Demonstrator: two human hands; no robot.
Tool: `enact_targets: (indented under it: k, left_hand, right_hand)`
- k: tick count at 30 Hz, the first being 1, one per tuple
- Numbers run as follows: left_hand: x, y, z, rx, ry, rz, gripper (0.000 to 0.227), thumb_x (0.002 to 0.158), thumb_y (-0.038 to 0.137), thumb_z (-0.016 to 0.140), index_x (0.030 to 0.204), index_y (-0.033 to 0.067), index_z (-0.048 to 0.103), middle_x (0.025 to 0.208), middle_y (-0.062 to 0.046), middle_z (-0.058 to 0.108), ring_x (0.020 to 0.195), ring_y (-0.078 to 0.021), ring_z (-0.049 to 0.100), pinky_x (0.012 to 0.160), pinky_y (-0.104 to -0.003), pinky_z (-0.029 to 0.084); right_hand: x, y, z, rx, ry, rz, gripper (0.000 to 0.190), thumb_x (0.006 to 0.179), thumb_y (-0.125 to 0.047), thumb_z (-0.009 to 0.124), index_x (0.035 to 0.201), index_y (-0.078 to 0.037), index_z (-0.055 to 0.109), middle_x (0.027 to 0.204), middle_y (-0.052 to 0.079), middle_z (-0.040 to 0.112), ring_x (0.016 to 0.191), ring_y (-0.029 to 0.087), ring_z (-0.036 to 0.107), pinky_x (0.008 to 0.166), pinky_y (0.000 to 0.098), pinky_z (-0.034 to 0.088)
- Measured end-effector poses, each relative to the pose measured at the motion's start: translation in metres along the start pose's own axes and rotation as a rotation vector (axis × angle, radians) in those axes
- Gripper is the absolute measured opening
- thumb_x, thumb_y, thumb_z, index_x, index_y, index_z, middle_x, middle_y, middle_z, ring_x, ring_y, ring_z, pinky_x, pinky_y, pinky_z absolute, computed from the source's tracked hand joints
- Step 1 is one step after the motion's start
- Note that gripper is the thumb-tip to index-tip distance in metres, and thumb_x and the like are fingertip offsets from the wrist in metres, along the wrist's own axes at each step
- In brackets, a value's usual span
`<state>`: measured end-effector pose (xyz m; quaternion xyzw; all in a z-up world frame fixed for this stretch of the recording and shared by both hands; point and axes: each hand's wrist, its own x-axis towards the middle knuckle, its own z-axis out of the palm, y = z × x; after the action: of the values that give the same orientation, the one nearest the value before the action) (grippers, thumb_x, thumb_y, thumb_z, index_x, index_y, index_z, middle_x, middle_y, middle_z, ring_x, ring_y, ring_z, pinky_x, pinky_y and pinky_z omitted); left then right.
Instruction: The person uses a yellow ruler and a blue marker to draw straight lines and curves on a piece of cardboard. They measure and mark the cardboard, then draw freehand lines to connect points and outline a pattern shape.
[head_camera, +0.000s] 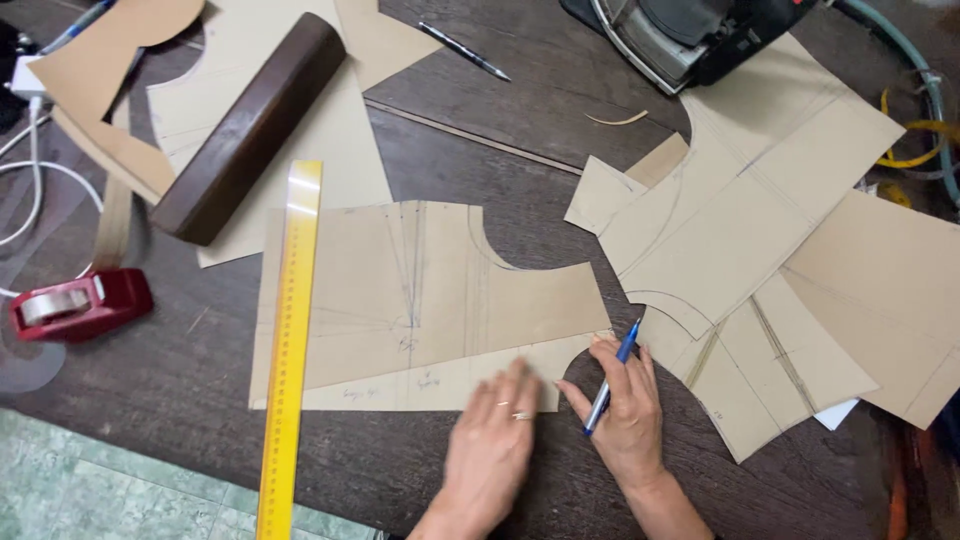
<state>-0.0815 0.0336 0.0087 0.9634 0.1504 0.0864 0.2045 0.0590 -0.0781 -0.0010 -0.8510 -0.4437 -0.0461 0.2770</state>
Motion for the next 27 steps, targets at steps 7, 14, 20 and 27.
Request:
enact_targets:
  k: [7, 14, 20, 27]
  left_hand:
    - [-0.078, -0.064, -0.020, 0.256, 0.113, -0.258, 0.058, 0.078, 0.015, 0.051, 0.135, 0.0075, 0.047, 0.140, -0.015, 0.048, 0.126, -0.0306, 0.048, 0.111, -0.050, 0.032]
    - [-0.098, -0.086, -0.037, 0.387, 0.236, -0.455, 0.040, 0.089, 0.032, 0.055, 0.125, 0.0155, 0.060, 0.130, -0.008, 0.058, 0.120, -0.0272, 0.054, 0.107, -0.048, 0.038]
    - [-0.106, -0.098, -0.026, 0.443, 0.192, -0.409, 0.046, 0.091, 0.032, 0.050, 0.132, 0.0104, 0.054, 0.133, -0.010, 0.057, 0.127, -0.0277, 0.049, 0.112, -0.048, 0.032]
    - [-0.109, -0.102, -0.021, 0.521, -0.015, -0.309, 0.066, 0.090, 0.044, 0.042, 0.147, 0.0119, 0.032, 0.138, -0.029, 0.043, 0.130, -0.0423, 0.041, 0.116, -0.051, 0.023]
  right_hand:
    - [0.002, -0.002, -0.001, 0.001, 0.009, -0.038, 0.056, 0.072, -0.026, 0.083, 0.115, -0.006, 0.054, 0.120, 0.014, 0.063, 0.114, 0.030, 0.059, 0.109, 0.0529, 0.037]
    - [0.000, -0.004, 0.001, -0.013, 0.012, -0.059, 0.055, 0.072, -0.026, 0.081, 0.115, -0.004, 0.054, 0.117, 0.015, 0.064, 0.113, 0.030, 0.059, 0.110, 0.0496, 0.037]
    - [-0.004, -0.002, 0.003, -0.031, 0.031, -0.053, 0.056, 0.072, -0.027, 0.082, 0.116, -0.006, 0.054, 0.115, 0.014, 0.065, 0.111, 0.029, 0.061, 0.111, 0.0498, 0.038]
    - [-0.006, 0.000, 0.005, -0.068, 0.039, -0.060, 0.057, 0.071, -0.029, 0.082, 0.116, -0.006, 0.054, 0.114, 0.013, 0.065, 0.108, 0.027, 0.061, 0.112, 0.0503, 0.039]
